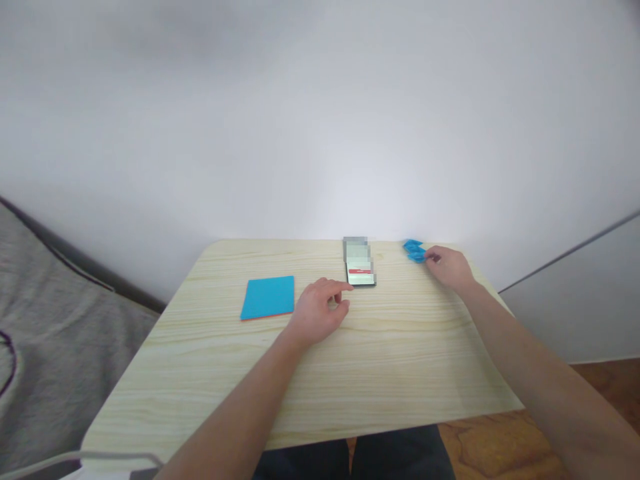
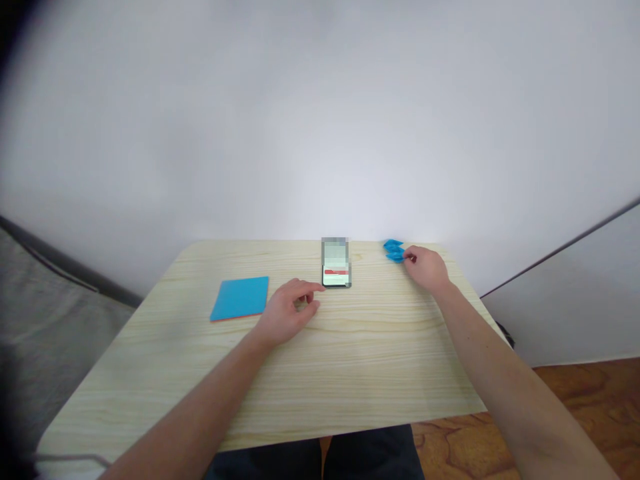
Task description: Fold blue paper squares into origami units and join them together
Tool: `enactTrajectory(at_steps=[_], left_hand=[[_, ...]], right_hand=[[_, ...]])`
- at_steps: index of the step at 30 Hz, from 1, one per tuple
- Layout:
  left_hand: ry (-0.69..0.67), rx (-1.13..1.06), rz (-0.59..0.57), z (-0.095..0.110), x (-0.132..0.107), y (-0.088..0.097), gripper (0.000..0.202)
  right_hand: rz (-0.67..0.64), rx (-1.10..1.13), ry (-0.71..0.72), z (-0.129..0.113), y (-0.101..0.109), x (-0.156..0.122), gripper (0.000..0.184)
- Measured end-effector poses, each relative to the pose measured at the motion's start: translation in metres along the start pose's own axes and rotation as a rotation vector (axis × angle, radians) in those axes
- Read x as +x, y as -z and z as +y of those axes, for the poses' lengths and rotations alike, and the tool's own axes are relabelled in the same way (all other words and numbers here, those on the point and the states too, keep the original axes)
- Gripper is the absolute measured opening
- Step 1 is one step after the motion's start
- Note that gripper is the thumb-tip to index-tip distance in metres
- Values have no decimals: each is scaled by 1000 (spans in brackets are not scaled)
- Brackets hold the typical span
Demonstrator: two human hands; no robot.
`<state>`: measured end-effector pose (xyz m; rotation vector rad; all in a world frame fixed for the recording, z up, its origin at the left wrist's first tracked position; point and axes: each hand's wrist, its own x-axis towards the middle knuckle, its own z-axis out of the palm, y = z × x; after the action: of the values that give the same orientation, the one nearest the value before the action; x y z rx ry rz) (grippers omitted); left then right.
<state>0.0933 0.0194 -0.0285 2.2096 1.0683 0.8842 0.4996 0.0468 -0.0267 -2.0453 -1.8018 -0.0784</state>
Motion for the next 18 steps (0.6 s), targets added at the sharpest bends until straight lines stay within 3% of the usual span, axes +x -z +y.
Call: enactTrajectory(at_steps=[11, 15, 18], left_hand=[[-6, 5, 7, -1, 0, 0, 30], [-11, 11, 11, -1, 0, 0, 30], [-15, 32, 16, 0, -1, -1, 29]], right_hand=[[84, 25, -71, -3, 7, -13, 34], [166, 36, -110, -21, 10, -29, 27], [120, 101, -66, -49, 6, -46, 17]])
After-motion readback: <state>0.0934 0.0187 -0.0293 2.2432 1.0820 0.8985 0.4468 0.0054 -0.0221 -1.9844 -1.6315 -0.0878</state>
